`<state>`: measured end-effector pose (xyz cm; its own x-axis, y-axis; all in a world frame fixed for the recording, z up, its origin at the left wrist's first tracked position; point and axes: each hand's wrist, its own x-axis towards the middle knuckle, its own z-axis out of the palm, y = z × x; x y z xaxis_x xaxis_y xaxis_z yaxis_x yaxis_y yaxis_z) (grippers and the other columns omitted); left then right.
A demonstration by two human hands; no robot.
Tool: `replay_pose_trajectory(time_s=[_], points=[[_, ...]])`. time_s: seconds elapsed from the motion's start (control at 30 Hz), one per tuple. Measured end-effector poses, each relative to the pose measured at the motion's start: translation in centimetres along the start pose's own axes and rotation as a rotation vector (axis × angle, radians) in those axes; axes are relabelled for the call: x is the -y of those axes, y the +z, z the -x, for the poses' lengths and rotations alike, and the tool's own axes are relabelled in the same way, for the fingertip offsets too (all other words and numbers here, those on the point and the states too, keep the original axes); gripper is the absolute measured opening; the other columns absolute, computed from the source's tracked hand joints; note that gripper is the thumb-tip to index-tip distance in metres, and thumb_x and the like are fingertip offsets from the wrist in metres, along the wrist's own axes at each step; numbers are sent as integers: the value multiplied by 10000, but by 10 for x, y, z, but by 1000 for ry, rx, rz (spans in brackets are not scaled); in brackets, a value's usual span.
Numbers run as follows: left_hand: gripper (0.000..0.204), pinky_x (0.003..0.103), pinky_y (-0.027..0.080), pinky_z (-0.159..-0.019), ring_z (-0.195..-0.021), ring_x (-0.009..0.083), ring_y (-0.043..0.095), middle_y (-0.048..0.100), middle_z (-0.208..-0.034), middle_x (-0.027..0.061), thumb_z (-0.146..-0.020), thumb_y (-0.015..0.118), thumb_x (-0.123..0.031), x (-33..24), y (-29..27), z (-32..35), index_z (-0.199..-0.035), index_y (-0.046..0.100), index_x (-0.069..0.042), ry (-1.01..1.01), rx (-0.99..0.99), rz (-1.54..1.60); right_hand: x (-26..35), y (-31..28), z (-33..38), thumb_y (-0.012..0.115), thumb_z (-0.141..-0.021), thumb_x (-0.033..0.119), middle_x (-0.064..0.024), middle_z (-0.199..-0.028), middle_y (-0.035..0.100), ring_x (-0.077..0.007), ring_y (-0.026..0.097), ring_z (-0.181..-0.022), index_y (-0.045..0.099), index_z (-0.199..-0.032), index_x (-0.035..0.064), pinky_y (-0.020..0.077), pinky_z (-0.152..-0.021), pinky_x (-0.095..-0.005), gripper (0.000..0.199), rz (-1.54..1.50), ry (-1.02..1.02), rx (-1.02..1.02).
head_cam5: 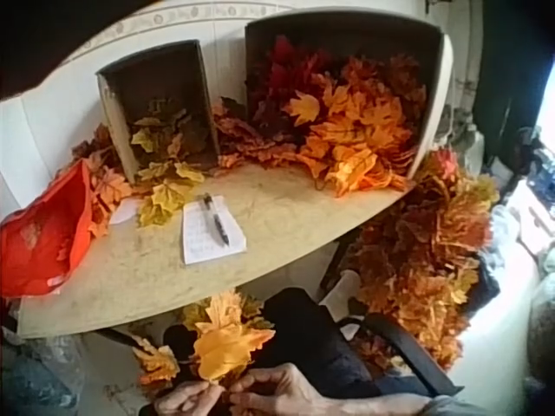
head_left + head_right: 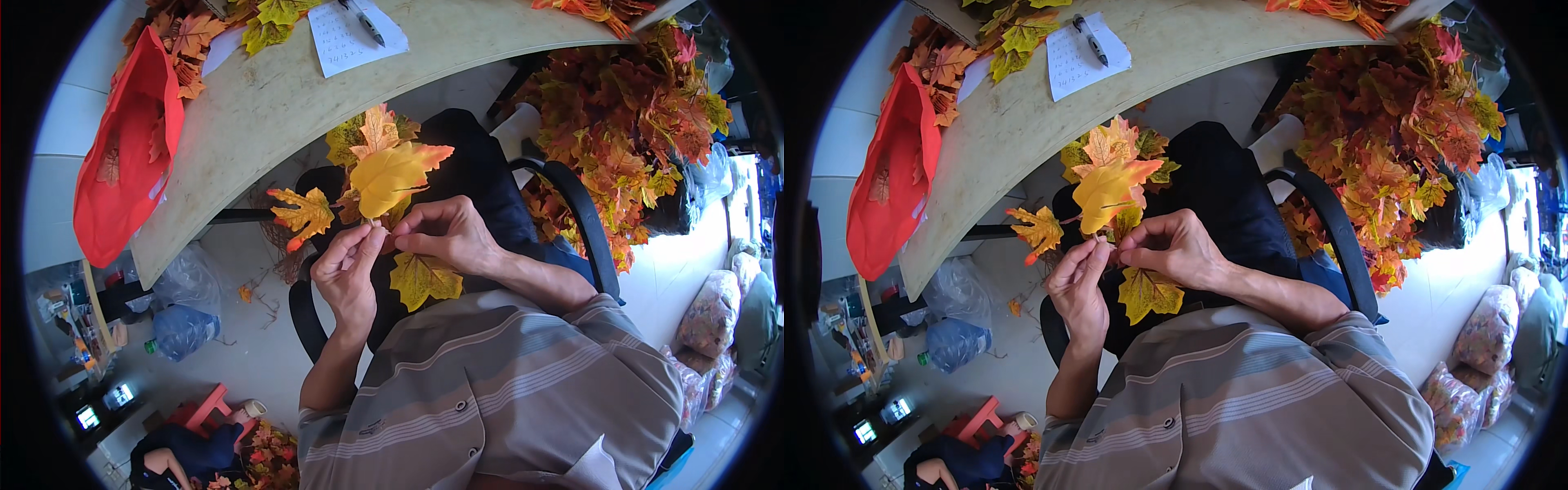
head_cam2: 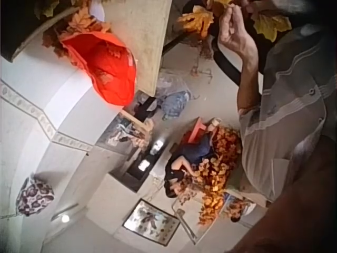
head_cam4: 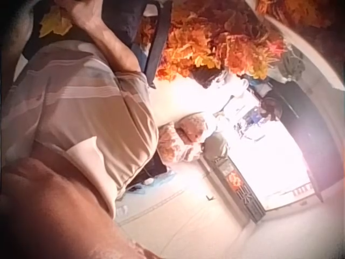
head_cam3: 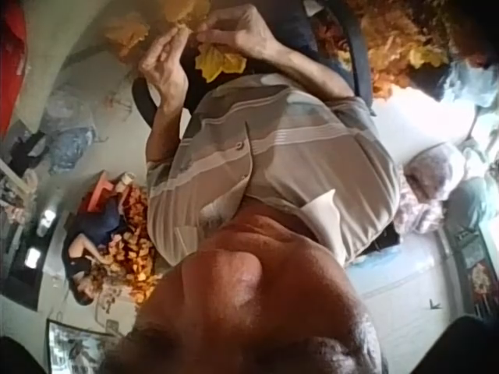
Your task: Assembling artificial maple leaves onto a branch structure.
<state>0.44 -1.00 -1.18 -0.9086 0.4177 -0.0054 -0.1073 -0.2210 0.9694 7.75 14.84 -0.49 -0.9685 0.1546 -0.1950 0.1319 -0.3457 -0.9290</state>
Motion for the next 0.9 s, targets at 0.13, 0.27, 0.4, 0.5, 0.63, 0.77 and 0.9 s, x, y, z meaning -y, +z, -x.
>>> replay_pose_trajectory(time_s=[0.13,0.27,0.4,0.5,0.63,0.77,0.9], points=[[141,260,532,-806,-873,149,642,664,-953,111,-827,669,55,-1,0,0,-968,661,48,-10,1,-14,0,0,1,668,-839,3,-76,-857,697,-71,628,-785,679,-914,-38,505,-716,-213,86,-7,25,-3],[142,259,531,-807,-878,152,641,664,-956,110,-826,670,55,0,0,1,-967,662,47,3,14,-19,-3,1,0,682,-828,25,-84,-834,702,-84,644,-750,692,-906,-47,520,-695,-218,107,-20,-4,-19],[140,258,532,-806,-883,153,642,664,-954,110,-827,669,54,0,0,1,-966,662,47,10,2,-28,-3,0,-1,679,-829,23,-92,-840,703,-97,654,-761,691,-910,-50,525,-712,-224,109,-63,5,-17],[139,259,532,-813,-884,153,642,664,-955,110,-826,670,54,0,-1,1,-965,662,48,-22,6,8,-2,0,-1,675,-831,20,-101,-844,704,-110,663,-774,688,-907,-53,529,-729,-227,106,-92,27,-18],[139,262,534,-822,-888,155,645,664,-957,112,-827,670,53,-1,1,1,-965,662,47,-7,1,-25,-1,0,-1,673,-833,22,-109,-842,703,-120,668,-785,685,-900,-58,531,-740,-232,106,-79,35,-21],[140,262,538,-818,-888,157,649,665,-958,115,-826,672,51,-1,1,0,-966,662,46,8,1,-27,-1,-1,-1,674,-830,23,-113,-839,703,-123,670,-785,684,-896,-59,533,-743,-237,106,-78,51,-27],[140,262,541,-812,-881,156,650,666,-955,115,-826,673,51,-1,2,1,-965,661,45,21,9,-36,1,0,0,676,-827,20,-111,-839,703,-119,667,-779,685,-895,-57,532,-741,-237,103,-66,48,-31]])
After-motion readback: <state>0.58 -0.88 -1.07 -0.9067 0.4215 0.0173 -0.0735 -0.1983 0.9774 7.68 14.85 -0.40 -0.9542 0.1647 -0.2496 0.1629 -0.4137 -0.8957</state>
